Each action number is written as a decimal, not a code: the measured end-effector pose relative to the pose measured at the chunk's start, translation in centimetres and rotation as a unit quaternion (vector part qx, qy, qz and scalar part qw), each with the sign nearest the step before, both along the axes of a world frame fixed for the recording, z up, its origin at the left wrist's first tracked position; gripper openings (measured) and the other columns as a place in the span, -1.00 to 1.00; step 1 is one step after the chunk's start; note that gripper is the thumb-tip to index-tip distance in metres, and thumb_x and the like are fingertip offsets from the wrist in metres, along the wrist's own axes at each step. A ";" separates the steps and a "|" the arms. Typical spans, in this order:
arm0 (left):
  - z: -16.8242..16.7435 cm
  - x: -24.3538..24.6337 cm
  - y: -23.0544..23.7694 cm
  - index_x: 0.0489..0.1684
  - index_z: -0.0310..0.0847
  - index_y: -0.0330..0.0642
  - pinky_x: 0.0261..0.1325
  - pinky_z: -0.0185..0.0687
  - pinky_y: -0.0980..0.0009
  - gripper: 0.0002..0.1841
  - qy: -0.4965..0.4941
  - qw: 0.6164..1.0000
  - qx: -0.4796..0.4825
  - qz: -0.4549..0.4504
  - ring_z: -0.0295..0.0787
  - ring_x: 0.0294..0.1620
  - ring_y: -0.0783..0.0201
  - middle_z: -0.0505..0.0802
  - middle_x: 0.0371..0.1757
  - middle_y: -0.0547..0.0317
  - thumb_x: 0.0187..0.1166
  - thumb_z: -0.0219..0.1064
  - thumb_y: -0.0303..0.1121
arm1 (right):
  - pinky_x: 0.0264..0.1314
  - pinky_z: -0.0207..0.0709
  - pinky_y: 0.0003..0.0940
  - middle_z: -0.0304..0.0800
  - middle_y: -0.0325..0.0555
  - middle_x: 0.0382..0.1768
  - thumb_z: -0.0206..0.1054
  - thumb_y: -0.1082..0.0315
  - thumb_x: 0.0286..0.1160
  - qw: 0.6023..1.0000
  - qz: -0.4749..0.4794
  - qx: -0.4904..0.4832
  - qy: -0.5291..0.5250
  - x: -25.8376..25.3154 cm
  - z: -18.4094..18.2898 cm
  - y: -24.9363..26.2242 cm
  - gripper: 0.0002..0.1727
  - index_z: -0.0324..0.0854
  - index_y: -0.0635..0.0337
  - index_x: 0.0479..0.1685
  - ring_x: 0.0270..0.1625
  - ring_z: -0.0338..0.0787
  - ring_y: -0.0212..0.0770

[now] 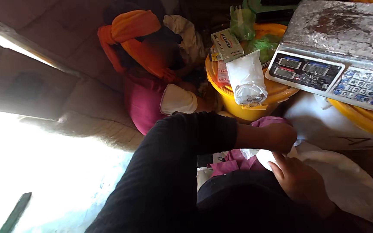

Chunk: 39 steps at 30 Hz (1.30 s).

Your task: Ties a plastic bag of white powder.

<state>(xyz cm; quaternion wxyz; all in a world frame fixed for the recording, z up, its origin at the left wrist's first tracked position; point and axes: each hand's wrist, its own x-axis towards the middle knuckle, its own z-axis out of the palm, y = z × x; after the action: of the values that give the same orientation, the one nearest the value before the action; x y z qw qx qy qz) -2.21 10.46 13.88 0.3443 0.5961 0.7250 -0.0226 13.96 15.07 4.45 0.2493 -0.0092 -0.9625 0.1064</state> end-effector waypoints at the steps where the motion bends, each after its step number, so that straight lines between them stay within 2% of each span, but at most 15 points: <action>1: 0.2 0.1 0.1 -0.34 0.69 -0.48 -0.04 0.59 -0.15 -0.82 0.003 1.000 -0.006 0.006 0.75 -0.04 -0.18 0.78 -0.17 -0.25 0.55 0.37 -0.46 | -0.72 0.49 -0.08 0.78 0.05 -0.53 0.21 0.19 0.55 0.999 -0.020 0.008 -0.027 -0.4 0.3 -0.5 -0.67 0.84 0.19 -0.08 -0.58 0.77 0.11; 7: -0.1 -1.3 -0.9 -0.20 0.76 -0.51 0.08 0.51 -0.14 -0.79 -0.044 0.999 0.023 0.019 0.73 0.03 -0.18 0.81 -0.11 -0.28 0.59 0.34 -0.44 | -0.80 0.43 -0.06 0.64 0.08 -0.71 0.24 0.41 0.46 0.999 -0.020 0.015 -0.032 -2.0 1.4 -0.8 -0.78 0.74 0.25 -0.47 -0.67 0.73 0.14; 10: -3.2 -2.1 -3.4 -0.18 0.78 -0.46 0.30 0.50 -0.12 -0.70 -0.185 0.946 0.117 0.241 0.69 0.17 -0.13 0.82 0.00 -0.24 0.47 0.53 -0.30 | -0.43 0.69 -0.16 0.80 0.07 -0.50 0.16 0.37 0.41 0.980 0.054 -0.192 -0.017 -0.4 -0.2 1.3 -0.72 0.74 0.38 -0.33 -0.44 0.84 -0.02; 12: -6.4 -1.2 -5.3 -0.18 0.82 -0.36 0.45 0.24 -0.33 -0.69 -0.253 0.875 0.234 0.341 0.47 0.41 -0.25 0.75 0.20 -0.22 0.32 0.62 -0.26 | -0.32 0.64 -0.62 0.77 -0.40 -0.48 0.16 0.25 0.70 0.835 0.055 -0.546 -0.034 0.8 -1.5 2.3 -0.78 0.71 -0.04 -0.24 -0.44 0.72 -0.52; 14: -9.2 0.6 -6.5 -0.35 0.95 -0.16 0.33 0.17 -0.28 -0.82 -0.219 0.831 0.388 0.333 0.46 0.34 -0.19 0.76 0.13 -0.13 0.27 0.62 -0.25 | -0.30 0.69 -0.64 0.89 -0.51 -0.41 0.13 -0.01 0.75 0.595 0.067 -0.800 -0.036 0.3 -1.4 2.7 -0.69 0.82 -0.34 -0.21 -0.39 0.82 -0.57; 15: -10.4 1.3 -6.6 -0.40 0.96 -0.09 0.27 0.20 -0.19 -0.87 -0.183 0.812 0.456 0.314 0.51 0.28 -0.13 0.79 0.01 -0.07 0.26 0.61 -0.25 | -0.15 0.76 -0.58 0.96 -0.44 -0.23 0.17 -0.05 0.70 0.537 0.083 -0.839 -0.025 0.0 -1.3 2.8 -0.71 0.85 -0.35 -0.11 -0.22 0.90 -0.49; 17: -11.7 1.8 -6.5 -0.46 0.93 -0.06 0.23 0.25 -0.09 -0.92 -0.133 0.784 0.532 0.292 0.61 0.20 -0.04 0.84 -0.18 0.07 0.23 0.61 -0.29 | 0.14 0.72 -0.55 0.93 -0.33 0.15 0.15 0.08 0.75 0.615 0.127 -0.779 0.009 -0.8 -1.4 2.9 -0.69 0.83 -0.25 0.13 0.13 0.89 -0.42; 19: -11.7 1.5 -6.5 -0.46 0.92 -0.12 0.22 0.26 -0.08 -0.92 -0.125 0.777 0.543 0.292 0.64 0.19 -0.04 0.85 -0.25 0.08 0.21 0.61 -0.34 | 0.47 0.53 -0.59 0.78 -0.37 0.38 0.02 0.26 0.82 0.823 0.141 -0.550 0.021 -1.1 -1.8 3.1 -0.63 0.68 -0.15 0.38 0.39 0.71 -0.50; 23: -10.9 1.1 -6.7 -0.44 0.94 -0.13 0.25 0.21 -0.08 -0.92 -0.141 0.786 0.518 0.307 0.61 0.24 -0.04 0.86 -0.24 0.10 0.19 0.58 -0.37 | 0.27 0.48 -0.50 0.83 0.26 0.00 0.12 0.53 0.50 0.978 -0.020 -0.197 0.071 -1.8 -2.1 1.7 -0.58 0.69 0.41 0.29 0.02 0.72 -0.08; 26: -10.3 1.3 -6.6 -0.42 0.95 -0.14 0.33 0.18 -0.14 -0.89 -0.171 0.798 0.473 0.333 0.55 0.32 -0.05 0.85 -0.12 0.06 0.24 0.61 -0.32 | 0.08 0.52 -0.38 0.82 0.25 -0.29 0.24 0.44 0.59 0.983 -0.071 -0.129 0.108 -1.9 -2.5 1.2 -0.74 0.76 0.44 0.02 -0.19 0.71 0.03; 31: -7.9 1.6 -5.9 -0.40 0.83 -0.26 0.46 0.07 -0.25 -0.79 -0.210 0.821 0.357 0.393 0.34 0.52 -0.16 0.65 0.36 -0.15 0.45 0.39 -0.29 | -0.18 0.48 -0.64 0.59 -0.05 -0.41 0.22 0.28 0.71 0.967 -0.038 -0.224 0.113 -0.7 -2.0 0.3 -0.79 0.58 0.28 -0.02 -0.36 0.55 -0.34; 33: -8.1 1.4 -5.9 -0.41 0.84 -0.25 0.43 0.10 -0.25 -0.80 -0.197 0.830 0.376 0.363 0.38 0.49 -0.16 0.68 0.31 -0.14 0.45 0.41 -0.30 | -0.35 0.46 -0.76 0.61 -0.30 -0.49 0.28 0.47 0.53 0.895 -0.046 -0.440 0.054 -0.5 -0.4 0.5 -0.71 0.53 0.49 0.12 -0.50 0.51 -0.65; 36: -9.8 0.7 -6.4 -0.38 0.90 -0.09 0.38 0.18 -0.18 -0.87 -0.131 0.846 0.466 0.225 0.51 0.42 -0.13 0.79 0.12 -0.09 0.42 0.51 -0.26 | -0.51 0.50 -0.75 0.66 -0.59 -0.62 0.09 0.62 0.51 0.668 -0.070 -0.740 -0.047 -0.9 0.9 3.6 -0.65 0.53 -0.01 0.10 -0.63 0.56 -0.66; 37: -10.2 0.6 -6.5 -0.38 0.89 -0.04 0.39 0.21 -0.15 -0.90 -0.106 0.845 0.491 0.182 0.55 0.40 -0.12 0.80 0.06 -0.06 0.41 0.52 -0.26 | -0.51 0.51 -0.74 0.71 -0.58 -0.59 0.13 0.57 0.54 0.641 -0.035 -0.763 -0.069 -0.7 0.7 4.4 -0.67 0.64 -0.10 0.03 -0.62 0.59 -0.65; 39: -10.7 0.2 -6.5 -0.39 0.87 -0.05 0.41 0.21 -0.09 -0.93 -0.092 0.839 0.519 0.133 0.57 0.34 -0.10 0.80 -0.02 -0.04 0.37 0.52 -0.30 | -0.35 0.62 -0.76 0.82 -0.67 -0.37 0.32 0.26 0.64 0.705 0.083 -0.697 -0.101 -0.2 0.7 5.3 -0.80 0.77 -0.30 0.06 -0.45 0.70 -0.71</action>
<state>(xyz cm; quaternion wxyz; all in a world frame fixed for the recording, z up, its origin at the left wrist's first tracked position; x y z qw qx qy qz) -1.97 3.94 3.20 0.0494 0.5847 0.6679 0.4578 13.78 20.41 5.11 0.0639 -0.1105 -0.6308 0.7654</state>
